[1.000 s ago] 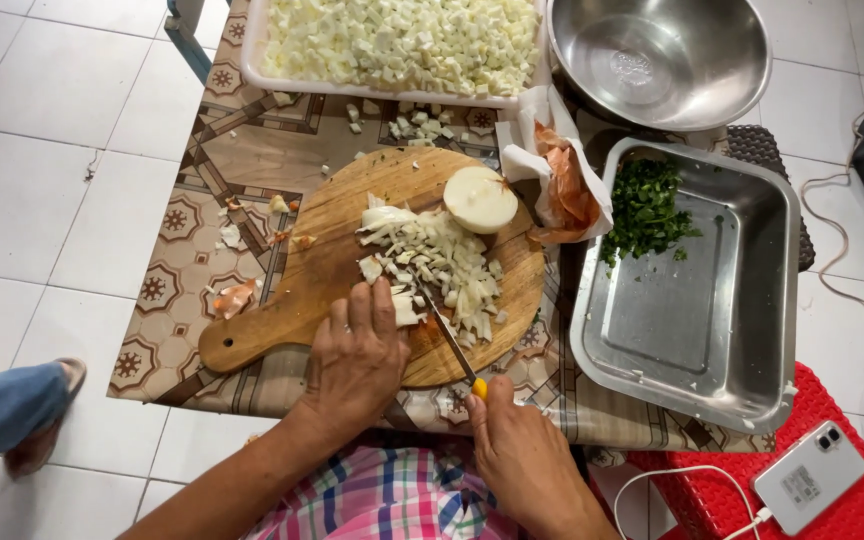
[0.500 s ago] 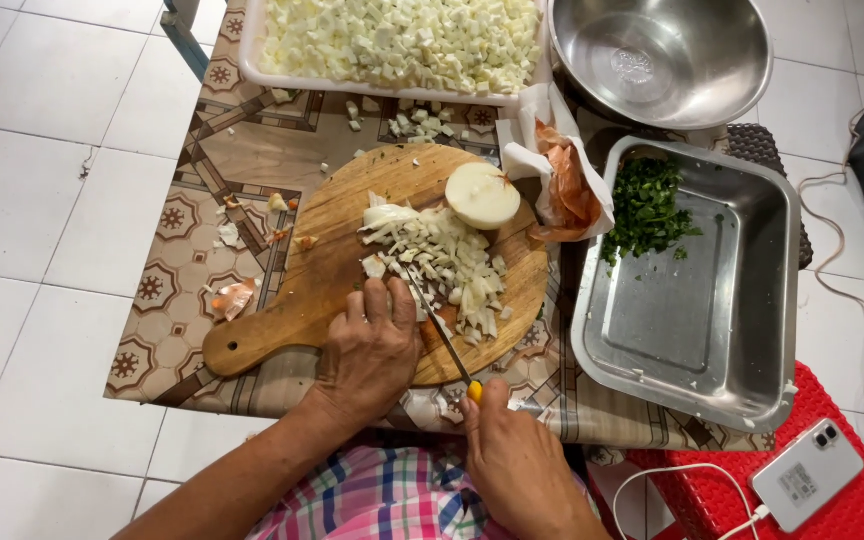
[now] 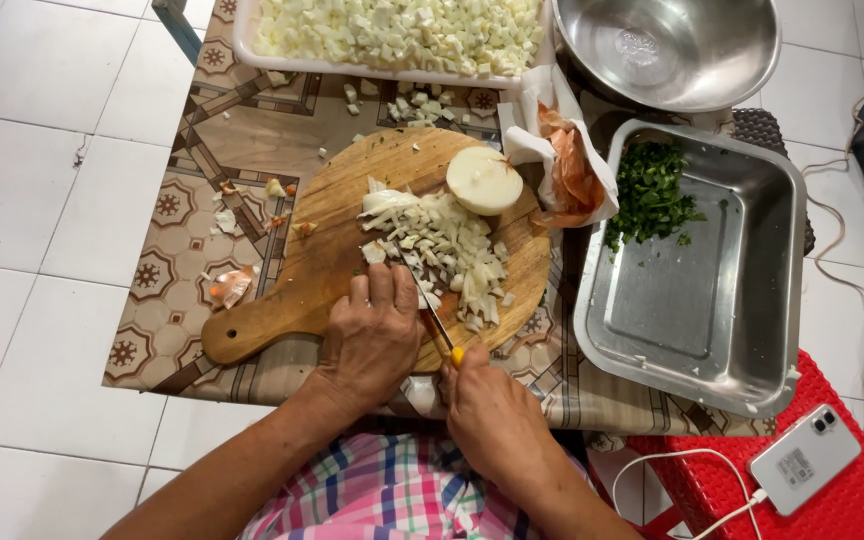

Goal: Dicing a white onion on a wooden cutting board using a kitchen knife.

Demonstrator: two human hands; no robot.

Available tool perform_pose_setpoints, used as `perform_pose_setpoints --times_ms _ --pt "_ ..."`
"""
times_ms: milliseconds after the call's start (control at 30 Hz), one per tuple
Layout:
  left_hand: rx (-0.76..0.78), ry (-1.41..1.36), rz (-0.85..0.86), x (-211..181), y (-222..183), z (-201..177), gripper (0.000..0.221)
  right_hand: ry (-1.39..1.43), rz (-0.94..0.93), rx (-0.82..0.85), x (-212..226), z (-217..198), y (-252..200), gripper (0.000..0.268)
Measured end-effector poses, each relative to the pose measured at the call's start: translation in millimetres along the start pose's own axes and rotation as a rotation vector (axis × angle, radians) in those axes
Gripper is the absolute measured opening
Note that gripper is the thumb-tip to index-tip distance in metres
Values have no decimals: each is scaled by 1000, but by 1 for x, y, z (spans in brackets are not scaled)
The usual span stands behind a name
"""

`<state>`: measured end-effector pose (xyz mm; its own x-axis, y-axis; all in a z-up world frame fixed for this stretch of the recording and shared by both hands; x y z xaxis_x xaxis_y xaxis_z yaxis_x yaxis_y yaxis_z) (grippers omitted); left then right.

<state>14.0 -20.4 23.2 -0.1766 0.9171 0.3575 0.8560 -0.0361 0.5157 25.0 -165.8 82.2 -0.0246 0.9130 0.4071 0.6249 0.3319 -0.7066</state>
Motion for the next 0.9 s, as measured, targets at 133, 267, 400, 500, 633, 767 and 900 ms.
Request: perform_pose_setpoints --times_ms 133,267,400,500,633,767,900 --pt "11 -54 -51 -3 -3 9 49 -76 0 -6 -5 -1 -3 27" --pt "47 -91 -11 -2 -11 9 50 -98 -40 -61 -9 6 1 24" --pt "28 -100 -67 -1 -9 8 51 -139 45 -68 -26 7 -4 30" --pt "16 -114 -77 -11 -10 15 43 -51 20 -71 -20 3 -5 29" --pt "-38 -93 -14 -17 7 2 33 21 -4 -99 -25 -3 -1 27" --pt "-44 -68 -8 -15 10 -2 28 18 8 -102 -25 -2 -17 28" --pt "-55 -102 3 -15 9 -2 22 -17 17 -96 -29 7 -17 28"
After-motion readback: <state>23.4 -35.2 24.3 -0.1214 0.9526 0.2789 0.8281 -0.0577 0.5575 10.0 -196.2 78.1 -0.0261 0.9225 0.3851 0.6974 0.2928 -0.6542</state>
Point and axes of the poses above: each hand's wrist, its own y-axis towards the middle knuckle, its own z-axis out of the palm, x = y × z, the point moved 2 cm from there along y, towards the middle knuckle, and after that the axes turned 7 degrees about y, right-handed, at the moved point
